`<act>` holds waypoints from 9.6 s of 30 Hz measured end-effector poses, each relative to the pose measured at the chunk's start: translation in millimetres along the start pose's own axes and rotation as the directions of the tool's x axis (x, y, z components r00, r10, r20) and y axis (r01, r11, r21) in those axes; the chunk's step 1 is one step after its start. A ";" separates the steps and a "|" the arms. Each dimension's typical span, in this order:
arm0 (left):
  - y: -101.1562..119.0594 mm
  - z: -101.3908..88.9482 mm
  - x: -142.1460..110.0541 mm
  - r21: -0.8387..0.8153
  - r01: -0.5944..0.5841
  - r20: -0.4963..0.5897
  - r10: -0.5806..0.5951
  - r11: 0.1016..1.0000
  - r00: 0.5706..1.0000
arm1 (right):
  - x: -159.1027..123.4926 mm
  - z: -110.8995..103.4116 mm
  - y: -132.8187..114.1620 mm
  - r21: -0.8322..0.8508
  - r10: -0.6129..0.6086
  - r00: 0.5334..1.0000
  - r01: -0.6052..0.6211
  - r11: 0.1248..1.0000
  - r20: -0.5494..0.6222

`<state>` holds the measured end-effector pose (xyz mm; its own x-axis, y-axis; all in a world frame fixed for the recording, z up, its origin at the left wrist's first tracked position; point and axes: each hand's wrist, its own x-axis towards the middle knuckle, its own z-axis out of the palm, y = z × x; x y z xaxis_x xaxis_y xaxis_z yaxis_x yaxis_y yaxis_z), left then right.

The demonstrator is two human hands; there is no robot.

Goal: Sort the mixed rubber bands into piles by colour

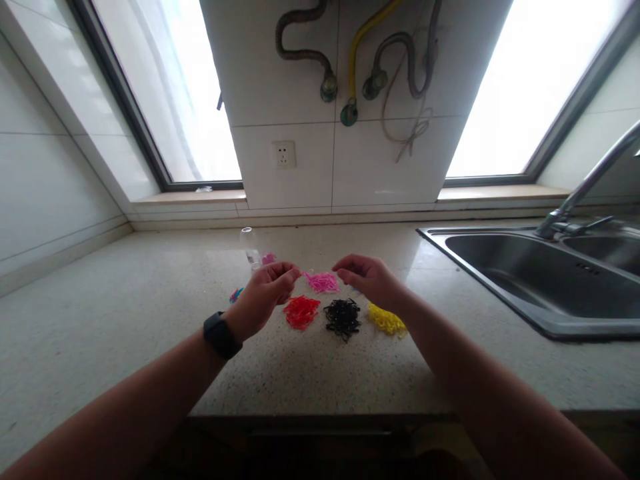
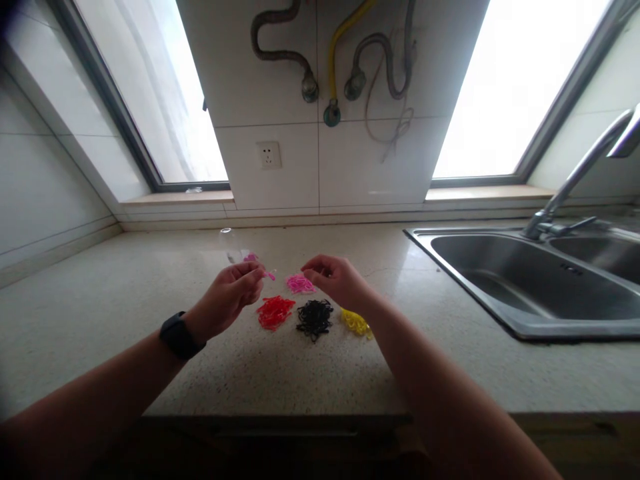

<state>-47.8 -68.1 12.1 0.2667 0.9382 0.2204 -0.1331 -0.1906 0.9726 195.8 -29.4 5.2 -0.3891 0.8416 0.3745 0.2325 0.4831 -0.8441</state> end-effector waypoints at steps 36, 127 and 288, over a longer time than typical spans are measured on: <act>-5.6 2.7 -1.2 0.273 -0.012 -0.011 0.015 0.962 1.000 | -5.8 16.2 -6.5 0.137 -0.033 0.999 0.030 0.990 0.026; -36.4 -92.9 -27.8 0.984 -0.015 -0.059 0.402 0.179 0.914 | 7.8 -4.6 22.5 0.164 0.052 0.985 -0.025 0.986 -0.162; 3.0 -12.3 -33.9 0.305 -0.067 -0.082 0.096 0.950 0.992 | 15.9 -113.7 126.3 -0.611 0.284 0.882 -0.466 0.640 -0.376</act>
<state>-69.0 -96.9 6.6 0.1734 0.9360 0.3064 0.1467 -0.3322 0.9317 320.3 72.4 -51.8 0.0576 0.9704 0.2345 0.8746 0.0642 -0.4806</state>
